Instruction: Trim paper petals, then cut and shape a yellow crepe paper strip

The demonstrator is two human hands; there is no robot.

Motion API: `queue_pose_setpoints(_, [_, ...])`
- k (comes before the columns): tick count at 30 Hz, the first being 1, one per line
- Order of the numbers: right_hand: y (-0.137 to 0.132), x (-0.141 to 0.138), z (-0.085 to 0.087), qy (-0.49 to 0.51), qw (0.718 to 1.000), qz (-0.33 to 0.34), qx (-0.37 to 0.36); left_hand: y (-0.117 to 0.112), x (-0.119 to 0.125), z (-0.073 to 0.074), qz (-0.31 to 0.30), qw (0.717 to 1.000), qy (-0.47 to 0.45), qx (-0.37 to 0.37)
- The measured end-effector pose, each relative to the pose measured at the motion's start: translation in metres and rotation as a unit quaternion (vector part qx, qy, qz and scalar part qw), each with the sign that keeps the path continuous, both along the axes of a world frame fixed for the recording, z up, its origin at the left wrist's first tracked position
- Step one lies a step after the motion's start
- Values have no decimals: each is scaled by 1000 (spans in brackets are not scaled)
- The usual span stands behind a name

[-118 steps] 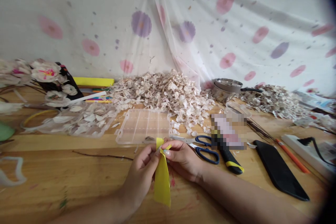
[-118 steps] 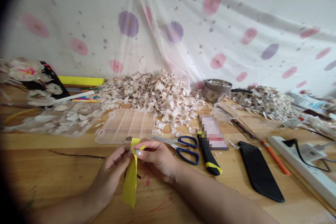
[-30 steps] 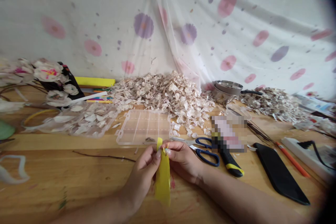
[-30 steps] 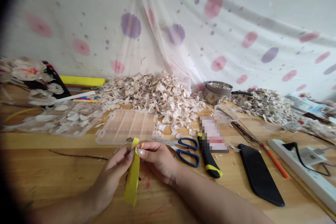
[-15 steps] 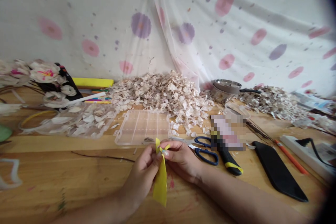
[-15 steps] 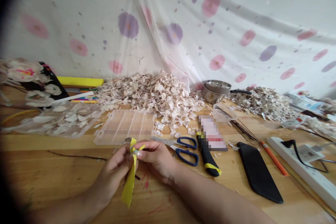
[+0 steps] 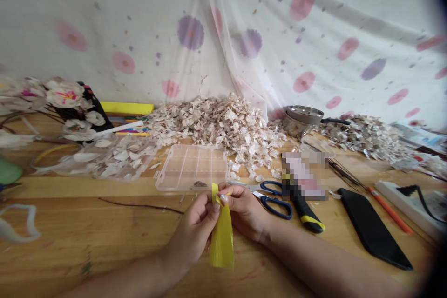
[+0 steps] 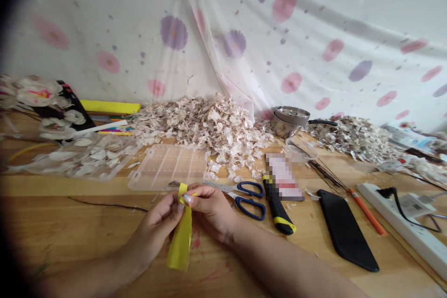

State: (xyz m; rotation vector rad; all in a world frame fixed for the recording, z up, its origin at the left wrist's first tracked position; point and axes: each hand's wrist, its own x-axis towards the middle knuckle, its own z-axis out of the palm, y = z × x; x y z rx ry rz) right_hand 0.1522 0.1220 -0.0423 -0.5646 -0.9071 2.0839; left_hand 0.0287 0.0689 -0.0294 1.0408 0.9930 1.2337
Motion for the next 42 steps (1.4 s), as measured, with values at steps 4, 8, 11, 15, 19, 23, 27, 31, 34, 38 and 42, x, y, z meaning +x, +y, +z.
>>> queue_pose_setpoints(4, [0, 0, 1, -1, 1000, -4, -8, -1, 0, 0, -6, 999, 10, -31])
queue_pose_setpoints(8, [-1, 0, 4, 8, 1000, -9, -5, -2, 1, -1, 0, 999, 7, -40])
queue_pose_setpoints(11, [-1, 0, 5, 14, 1000, -3, -2, -3, 2, -1, -10, 999, 5, -34])
queue_pose_setpoints(15, [-3, 1, 6, 8, 1000, 4, 13, -3, 2, -2, -43, 998, 5, -54])
queue_pose_setpoints(19, [-3, 2, 5, -13, 998, 7, 61, -4, 2, -6, -54, 996, 6, -76])
queue_pose_setpoints(23, [-2, 3, 2, -28, 995, 5, 93, -6, 1, -10, -36, 997, 26, -61])
queue_pose_setpoints(27, [-3, 3, 3, -30, 996, 2, 83, -5, 1, -7, -13, 997, 38, -61])
queue_pose_setpoints(31, [-3, 2, 5, -19, 999, -5, 38, -3, 3, -6, -9, 997, 33, -70])
queue_pose_setpoints(34, [0, 2, 5, -22, 1000, 3, -14, -1, 3, -8, -26, 997, 23, -67])
queue_pose_setpoints(38, [3, 3, 2, -37, 998, 18, -49, 0, 3, -10, -34, 997, -2, -70])
queue_pose_setpoints(42, [3, 4, -1, -27, 998, 45, -38, -1, 3, -9, -27, 997, -4, -73])
